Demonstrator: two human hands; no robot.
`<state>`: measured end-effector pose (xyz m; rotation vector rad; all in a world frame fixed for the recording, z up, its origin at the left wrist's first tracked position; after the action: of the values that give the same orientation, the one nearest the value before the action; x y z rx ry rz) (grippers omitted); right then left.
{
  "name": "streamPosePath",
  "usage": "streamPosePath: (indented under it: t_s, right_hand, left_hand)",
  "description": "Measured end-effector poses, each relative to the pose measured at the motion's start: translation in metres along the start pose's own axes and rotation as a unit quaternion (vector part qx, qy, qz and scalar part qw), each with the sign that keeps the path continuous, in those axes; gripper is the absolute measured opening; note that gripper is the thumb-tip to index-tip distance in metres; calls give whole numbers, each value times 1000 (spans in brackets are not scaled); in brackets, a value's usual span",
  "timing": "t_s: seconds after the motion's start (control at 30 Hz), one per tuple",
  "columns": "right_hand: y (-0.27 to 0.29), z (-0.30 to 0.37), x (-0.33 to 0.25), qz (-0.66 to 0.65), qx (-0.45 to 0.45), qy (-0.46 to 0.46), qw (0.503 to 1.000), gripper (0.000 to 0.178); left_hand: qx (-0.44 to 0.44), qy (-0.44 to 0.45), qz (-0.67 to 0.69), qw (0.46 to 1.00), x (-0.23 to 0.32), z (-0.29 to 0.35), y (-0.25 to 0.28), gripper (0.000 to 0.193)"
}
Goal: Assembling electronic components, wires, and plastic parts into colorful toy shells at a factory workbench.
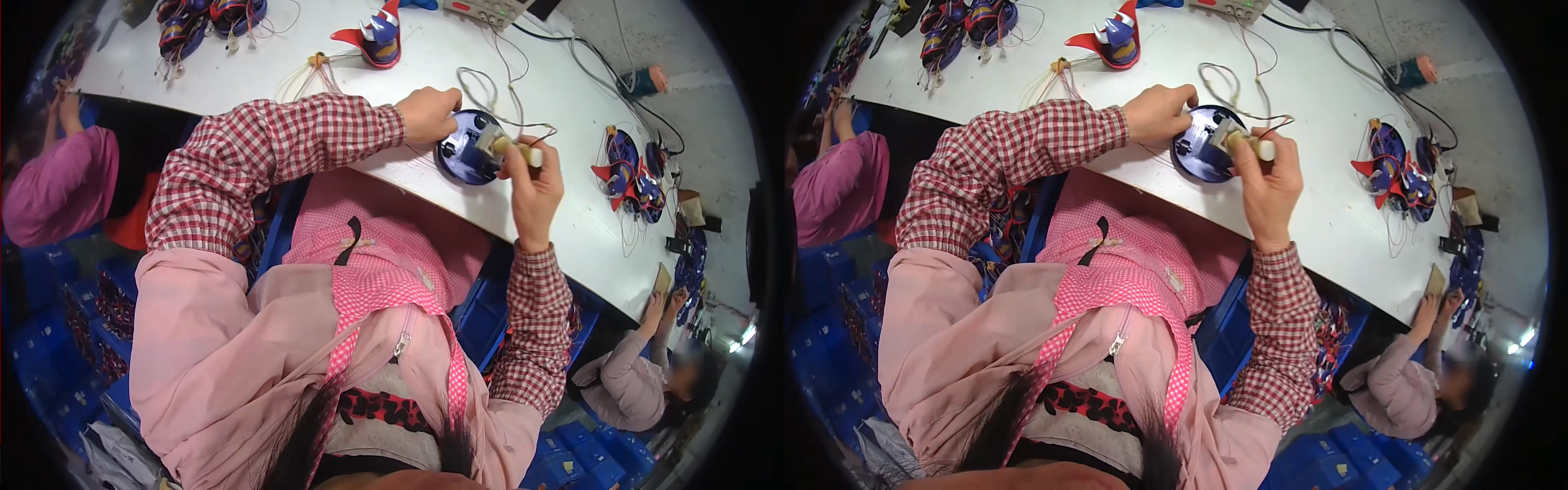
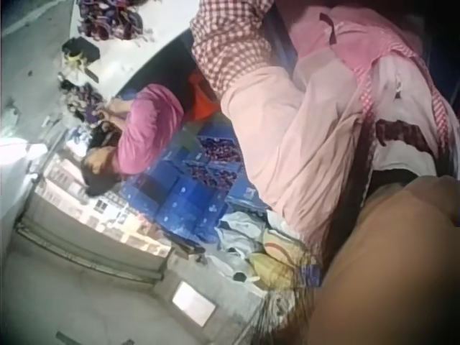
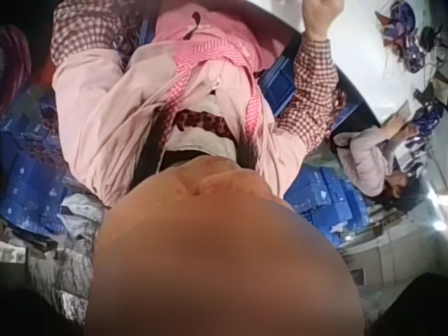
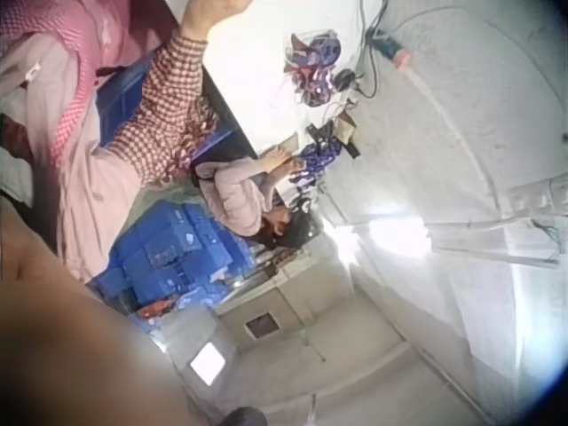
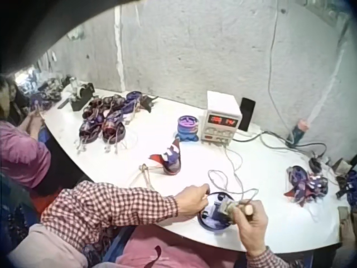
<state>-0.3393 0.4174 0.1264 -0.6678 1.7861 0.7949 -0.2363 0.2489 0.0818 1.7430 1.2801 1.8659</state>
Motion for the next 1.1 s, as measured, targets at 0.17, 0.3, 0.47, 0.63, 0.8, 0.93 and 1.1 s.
streamPosePath:
  t_s: [0.17, 0.3, 0.47, 0.63, 0.8, 0.93, 1.1]
  right_hand:
    - [-19, 1, 7, 193, 5, 120, 974, 19]
    - [-35, 7, -4, 291, 27, 238, 926, 21]
    - [-43, 11, -6, 297, -7, 211, 931, 19]
    - [-41, -2, -1, 255, -47, 80, 962, 15]
    - [-35, -11, -7, 280, -83, 76, 953, 15]
    - [2, -37, -47, 248, -127, -37, 960, 25]
    - [43, -192, 3, 269, 49, 26, 962, 48]
  left_hand:
    - [23, 5, 31, 999, 4, 8, 3, 28]
    - [38, 0, 55, 998, 1, 14, 8, 26]
    - [44, 18, 72, 996, 5, 16, 8, 22]
    - [57, 16, 68, 996, 1, 15, 7, 20]
    - [84, -4, 79, 993, 4, 17, 6, 21]
    - [97, 2, 108, 989, 0, 25, 21, 21]
    - [49, 27, 141, 988, -4, 22, 15, 23]
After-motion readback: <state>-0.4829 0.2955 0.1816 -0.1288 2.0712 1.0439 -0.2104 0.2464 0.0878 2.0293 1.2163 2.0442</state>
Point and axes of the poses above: each hand's wrist, its own z-axis away from the middle knuckle, its own y-axis out of the back of the hand, x = y × z, the point moved 3 cm from there along -z, towards the middle knuckle, and after that the axes turned 4 degrees about -y, right-handed, at the moved point
